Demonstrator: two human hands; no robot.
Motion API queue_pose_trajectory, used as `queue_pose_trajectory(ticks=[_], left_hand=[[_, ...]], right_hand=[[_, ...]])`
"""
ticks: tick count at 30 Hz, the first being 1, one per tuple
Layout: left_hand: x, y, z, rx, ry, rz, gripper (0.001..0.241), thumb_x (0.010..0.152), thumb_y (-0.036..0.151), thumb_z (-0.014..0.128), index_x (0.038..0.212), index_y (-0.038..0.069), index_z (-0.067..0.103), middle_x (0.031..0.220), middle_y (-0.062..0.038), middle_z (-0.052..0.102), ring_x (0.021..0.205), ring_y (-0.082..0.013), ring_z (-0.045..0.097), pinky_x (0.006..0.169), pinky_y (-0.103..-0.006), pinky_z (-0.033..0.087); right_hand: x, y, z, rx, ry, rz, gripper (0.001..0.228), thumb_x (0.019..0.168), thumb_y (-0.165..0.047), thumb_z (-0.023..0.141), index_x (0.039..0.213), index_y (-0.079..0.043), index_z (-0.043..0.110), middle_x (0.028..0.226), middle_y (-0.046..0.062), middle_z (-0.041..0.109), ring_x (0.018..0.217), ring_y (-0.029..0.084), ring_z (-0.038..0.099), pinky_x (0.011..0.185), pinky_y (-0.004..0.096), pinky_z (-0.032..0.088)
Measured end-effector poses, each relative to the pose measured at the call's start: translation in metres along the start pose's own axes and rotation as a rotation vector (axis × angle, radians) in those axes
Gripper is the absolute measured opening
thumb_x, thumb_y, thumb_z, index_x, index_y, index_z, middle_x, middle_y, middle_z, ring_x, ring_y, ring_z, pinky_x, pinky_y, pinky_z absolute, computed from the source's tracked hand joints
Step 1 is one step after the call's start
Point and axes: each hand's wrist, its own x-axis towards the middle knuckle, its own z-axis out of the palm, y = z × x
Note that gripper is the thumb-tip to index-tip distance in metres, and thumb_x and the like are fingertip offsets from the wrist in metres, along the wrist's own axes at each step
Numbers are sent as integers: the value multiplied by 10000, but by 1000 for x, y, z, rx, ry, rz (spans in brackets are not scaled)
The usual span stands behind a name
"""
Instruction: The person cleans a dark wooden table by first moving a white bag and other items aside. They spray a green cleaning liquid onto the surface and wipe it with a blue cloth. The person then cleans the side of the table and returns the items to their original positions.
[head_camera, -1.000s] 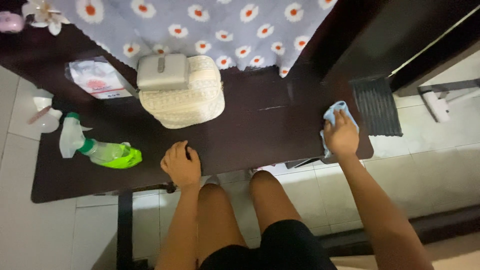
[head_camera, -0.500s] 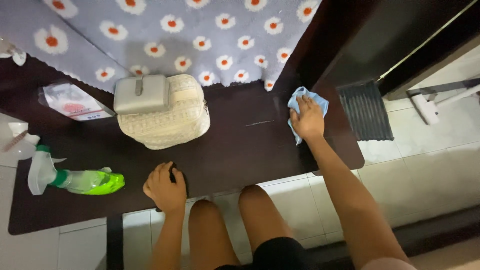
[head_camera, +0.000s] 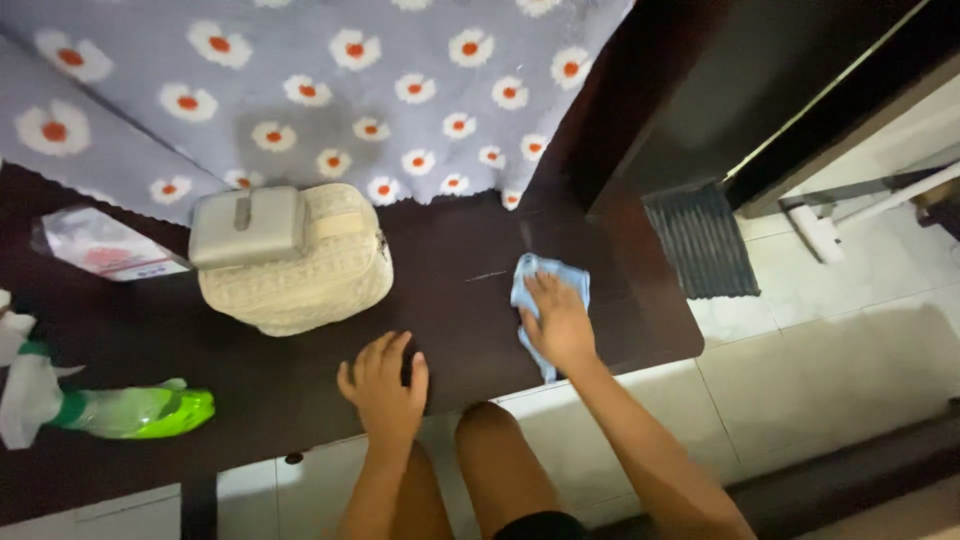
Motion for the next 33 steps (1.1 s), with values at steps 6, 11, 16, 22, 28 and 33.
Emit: queue_pose_trajectory(ticks=[6, 11, 16, 22, 28, 33], left_hand=[[0, 8, 18, 75, -24, -20, 376, 930, 377, 645, 1224, 148, 697, 1291, -47, 668, 1197, -251, 605, 1146, -566, 321], [-1, 9, 18, 88, 1, 27, 329, 907, 349, 672, 1162, 149, 728, 1240, -38, 693, 1152, -240, 620, 1147, -539, 302], [-1, 11, 13, 113, -47, -1, 320, 923, 345, 671, 1166, 144, 723, 1247, -33, 687, 1171, -239, 613, 1156, -540, 294], [1, 15, 12, 105, 12, 40, 304, 917, 329, 690, 1152, 139, 723, 1220, -34, 700, 1147, -240, 630, 1139, -544, 327], [0, 16, 9, 95, -56, 11, 312, 928, 324, 664, 1150, 117, 740, 1229, -57, 707, 1144, -262, 639, 1148, -554, 305], [-1, 15, 17, 105, 40, 54, 270, 927, 286, 697, 1133, 116, 743, 1206, -38, 706, 1145, -242, 629, 1152, -522, 316]], right_hand=[[94, 82, 58, -167, 31, 50, 494, 928, -221, 661, 1360, 12, 610, 1415, 223, 607, 1305, 374, 564, 1083, 449, 430], [140, 108, 103, -192, 38, 431, 565, 932, -326, 562, 1388, 7, 576, 1417, 244, 590, 1348, 392, 516, 1118, 456, 382], [108, 80, 63, -219, 22, 228, 528, 950, -297, 583, 1366, 28, 585, 1384, 220, 619, 1278, 395, 569, 1067, 468, 440], [-21, 16, -31, -103, 62, 216, 489, 882, -198, 716, 1323, -5, 636, 1368, 200, 637, 1243, 383, 605, 1049, 446, 471], [-45, 43, -36, -210, 7, 255, 534, 872, -190, 684, 1354, 27, 606, 1371, 230, 641, 1268, 379, 610, 1086, 451, 459], [19, 120, 6, -357, 116, 165, 471, 941, -225, 667, 1322, 48, 631, 1354, 251, 646, 1186, 437, 621, 1019, 477, 478]])
